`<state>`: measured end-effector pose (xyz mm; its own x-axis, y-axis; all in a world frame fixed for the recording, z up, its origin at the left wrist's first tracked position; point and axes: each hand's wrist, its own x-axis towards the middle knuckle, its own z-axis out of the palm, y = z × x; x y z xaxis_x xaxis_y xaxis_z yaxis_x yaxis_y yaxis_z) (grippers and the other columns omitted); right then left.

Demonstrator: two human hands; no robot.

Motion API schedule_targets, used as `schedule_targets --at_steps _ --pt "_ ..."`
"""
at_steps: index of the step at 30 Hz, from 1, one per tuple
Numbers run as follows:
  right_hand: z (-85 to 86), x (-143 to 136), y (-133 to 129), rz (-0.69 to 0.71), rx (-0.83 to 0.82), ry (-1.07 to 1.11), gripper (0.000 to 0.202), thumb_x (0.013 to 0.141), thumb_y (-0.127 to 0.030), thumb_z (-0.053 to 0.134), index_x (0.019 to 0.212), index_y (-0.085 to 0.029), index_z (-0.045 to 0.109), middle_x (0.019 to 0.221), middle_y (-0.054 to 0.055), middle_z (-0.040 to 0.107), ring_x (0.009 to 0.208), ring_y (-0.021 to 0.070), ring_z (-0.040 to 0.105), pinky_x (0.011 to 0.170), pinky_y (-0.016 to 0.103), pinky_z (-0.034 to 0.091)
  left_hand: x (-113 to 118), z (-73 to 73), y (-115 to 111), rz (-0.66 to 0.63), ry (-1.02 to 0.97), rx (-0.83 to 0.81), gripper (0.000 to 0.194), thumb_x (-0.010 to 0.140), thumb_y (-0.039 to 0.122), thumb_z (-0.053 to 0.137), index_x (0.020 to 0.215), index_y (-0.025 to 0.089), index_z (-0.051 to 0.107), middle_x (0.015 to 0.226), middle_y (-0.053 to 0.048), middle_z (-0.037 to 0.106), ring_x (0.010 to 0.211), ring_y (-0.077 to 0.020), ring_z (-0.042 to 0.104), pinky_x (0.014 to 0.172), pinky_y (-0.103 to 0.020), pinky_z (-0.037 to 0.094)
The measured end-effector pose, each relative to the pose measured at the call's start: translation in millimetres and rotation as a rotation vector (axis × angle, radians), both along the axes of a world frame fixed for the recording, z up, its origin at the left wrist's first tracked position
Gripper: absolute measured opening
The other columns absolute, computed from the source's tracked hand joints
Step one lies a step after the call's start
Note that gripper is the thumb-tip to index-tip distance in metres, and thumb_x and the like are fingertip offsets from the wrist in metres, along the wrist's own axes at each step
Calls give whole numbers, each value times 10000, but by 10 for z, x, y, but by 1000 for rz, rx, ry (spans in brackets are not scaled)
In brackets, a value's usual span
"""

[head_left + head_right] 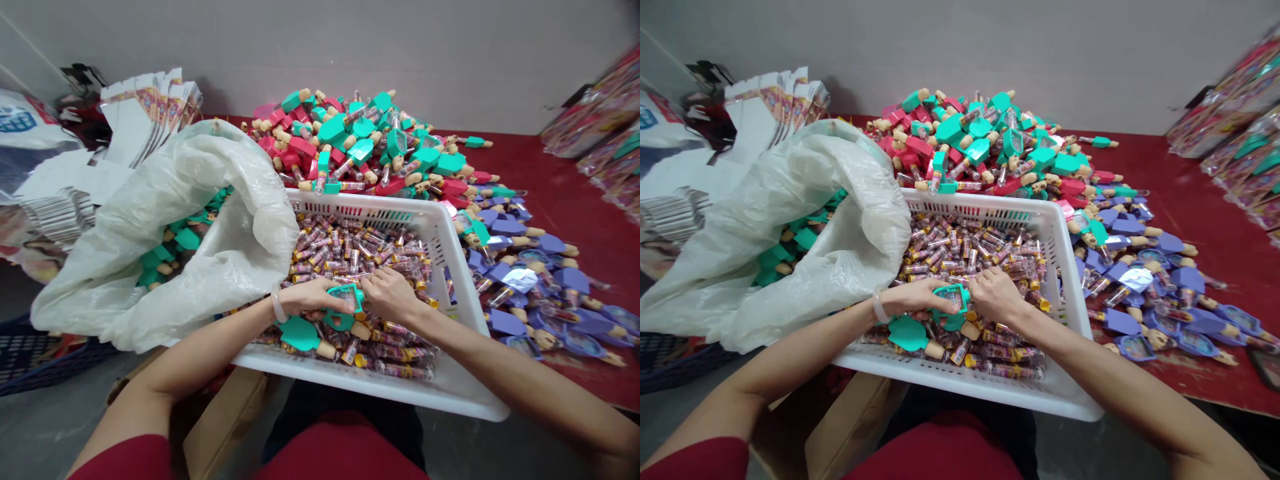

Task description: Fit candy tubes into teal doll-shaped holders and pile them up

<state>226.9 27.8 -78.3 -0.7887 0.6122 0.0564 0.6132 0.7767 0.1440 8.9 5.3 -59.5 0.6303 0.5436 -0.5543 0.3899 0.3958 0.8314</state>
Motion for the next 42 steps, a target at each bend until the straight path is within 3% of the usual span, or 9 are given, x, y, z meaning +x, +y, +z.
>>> schedule_targets --at_steps 5,11,21,24,27,30,33,38,42 --pt "58 -22 -73 -121 -169 -58 145 782 -203 561 799 -130 685 765 131 711 740 250 648 660 325 371 64 -5 -46 -21 76 528 336 785 493 660 917 185 627 800 -1 649 670 -141 570 606 -236 416" --pt "90 -61 -35 -345 -401 -111 142 738 -266 576 711 -169 676 721 125 709 650 225 643 550 272 360 86 -173 -52 -265 558 1091 432 893 458 548 1251 217 553 986 -96 691 837 -242 641 681 -284 425" --pt "-15 89 209 -266 -1445 171 186 674 -315 564 552 -205 477 442 -66 415 404 96 340 385 228 270 116 -266 -51 -405 684 1338 335 954 285 441 1266 254 558 1026 -103 670 904 -206 626 702 -255 426" --pt "31 134 363 -223 -1196 280 290 664 -394 674 837 -165 632 653 -23 582 554 131 489 496 235 391 91 -125 2 -351 771 1291 393 928 362 499 1305 255 527 1014 -102 671 884 -218 636 712 -270 442" --pt "87 180 522 -260 -703 547 714 686 -367 704 1316 -132 466 1009 77 646 815 199 591 688 283 462 24 295 348 -166 925 1280 416 910 365 520 1302 224 524 1034 -122 666 914 -258 639 794 -343 463" --pt "81 183 600 -393 -373 621 746 836 -280 545 1475 -93 211 1073 128 646 896 233 612 776 327 460 -59 846 959 146 1006 1417 547 853 319 602 1369 204 465 1263 -176 575 1216 -384 497 988 -534 368" --pt "10 144 601 -434 -280 387 587 919 -243 417 1464 -87 263 1131 157 648 979 244 619 844 333 446 -107 1177 1450 562 986 1470 789 766 373 708 1459 244 354 1526 -162 319 1427 -428 181 1110 -642 143" --pt "-178 58 575 -343 -303 153 476 904 -160 398 1370 -195 489 1182 149 634 1074 258 593 887 342 427 -45 959 1277 618 444 1166 703 778 527 665 1367 192 479 1499 -149 382 1415 -347 292 1152 -512 241" --pt "-348 -4 556 -244 -356 13 528 900 -161 409 1416 -259 465 1260 170 586 1166 288 543 920 395 413 27 681 782 536 -243 276 698 881 695 373 1312 166 520 1324 -171 579 1265 -302 526 1063 -489 402"
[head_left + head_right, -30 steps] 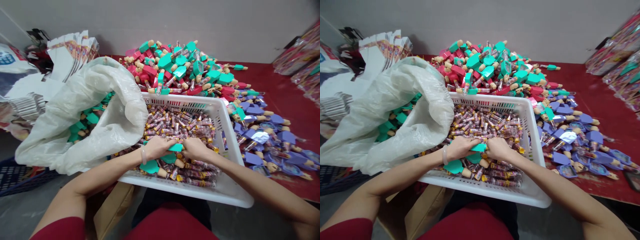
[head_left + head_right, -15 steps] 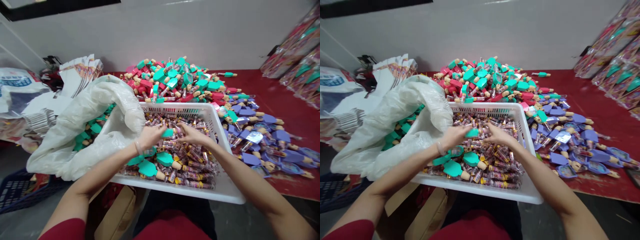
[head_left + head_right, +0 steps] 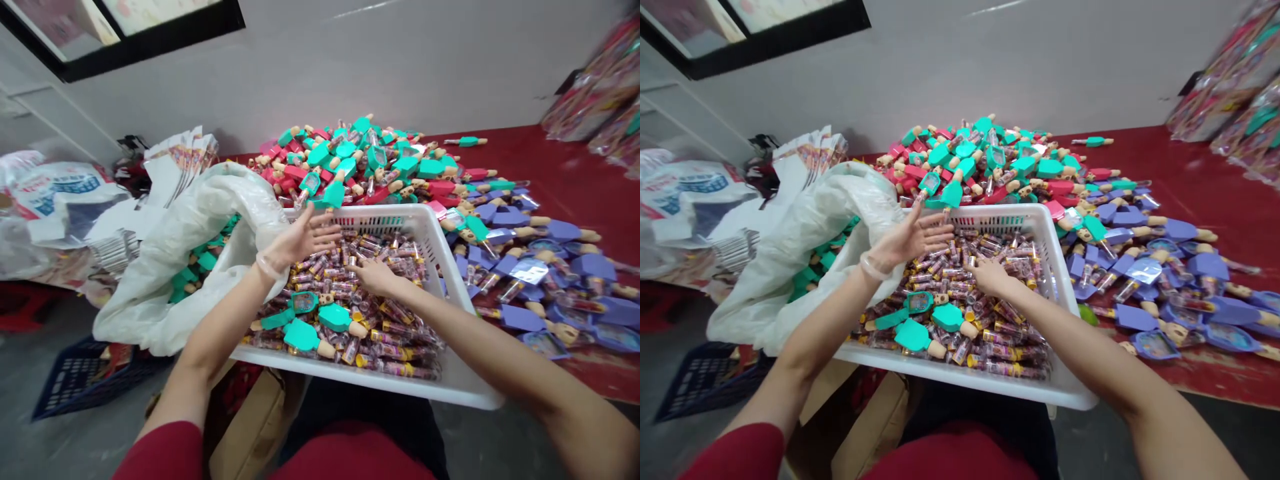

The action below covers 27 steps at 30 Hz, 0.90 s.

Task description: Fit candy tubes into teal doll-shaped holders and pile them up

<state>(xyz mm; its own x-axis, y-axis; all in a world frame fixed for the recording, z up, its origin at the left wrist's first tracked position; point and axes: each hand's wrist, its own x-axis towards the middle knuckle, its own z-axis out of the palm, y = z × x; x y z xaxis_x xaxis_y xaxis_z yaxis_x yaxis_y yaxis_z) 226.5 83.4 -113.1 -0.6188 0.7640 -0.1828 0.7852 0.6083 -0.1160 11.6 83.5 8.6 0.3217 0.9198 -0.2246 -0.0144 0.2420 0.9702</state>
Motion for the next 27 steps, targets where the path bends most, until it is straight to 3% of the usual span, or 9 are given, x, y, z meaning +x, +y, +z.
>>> schedule_targets --at_steps 4,8,11,14,17,19,21,23,27 --pt "-69 -45 -13 36 -20 -37 434 966 -293 353 1363 -240 521 1239 178 599 1221 306 501 916 409 424 60 -59 -243 -65 -514 -283 776 907 714 188 1317 130 492 1336 -198 569 1253 -287 545 1061 -477 418" --pt "-37 -85 -36 37 -10 -46 405 989 -349 312 1251 -200 583 1193 175 626 1148 292 551 907 412 430 130 -74 -254 -75 -479 -227 790 875 750 261 1312 137 498 1334 -203 568 1221 -303 568 1021 -480 450" --pt "3 -101 -50 17 8 -51 373 979 -340 353 1201 -166 596 1168 193 634 1133 295 567 912 408 427 223 -208 -101 46 -112 44 663 832 648 534 1287 166 517 1277 -177 610 1147 -291 612 977 -446 477" --pt "49 -91 -39 -14 30 -54 316 945 -271 417 1170 -136 592 1134 205 646 1135 299 577 900 391 436 388 -489 143 220 403 381 621 751 423 725 1264 140 517 1241 -174 616 1145 -276 598 993 -401 450" --pt "104 -65 -18 -47 39 -62 339 883 -180 468 1204 -98 538 1108 216 657 1065 298 624 849 378 463 591 -776 335 248 855 460 794 725 338 743 1387 90 380 1259 -231 580 1172 -326 569 994 -446 427" --pt "145 -54 -15 -63 37 -63 361 857 -136 468 1212 -82 506 1069 217 672 1002 293 654 806 370 477 684 -843 414 167 1055 443 809 771 278 681 1452 85 289 1207 -237 607 1119 -346 600 949 -469 445" --pt "194 -58 -23 -67 32 -52 361 849 -115 455 1206 -75 492 1016 211 688 956 291 671 769 365 485 698 -740 508 96 1161 501 748 828 223 581 1491 127 249 1172 -204 634 1062 -332 630 914 -454 464" --pt "255 -76 -40 -52 28 -30 369 848 -112 449 1213 -72 481 985 202 698 936 292 676 749 364 487 632 -480 672 143 1245 649 714 874 199 495 1527 195 205 1253 -174 603 1114 -314 603 952 -442 447" --pt "388 -113 -87 9 23 9 380 853 -136 466 1230 -96 488 1021 191 697 962 287 666 769 358 478 401 36 1155 396 1469 884 751 930 391 458 1560 292 63 1577 -130 239 1427 -416 184 1092 -644 193"
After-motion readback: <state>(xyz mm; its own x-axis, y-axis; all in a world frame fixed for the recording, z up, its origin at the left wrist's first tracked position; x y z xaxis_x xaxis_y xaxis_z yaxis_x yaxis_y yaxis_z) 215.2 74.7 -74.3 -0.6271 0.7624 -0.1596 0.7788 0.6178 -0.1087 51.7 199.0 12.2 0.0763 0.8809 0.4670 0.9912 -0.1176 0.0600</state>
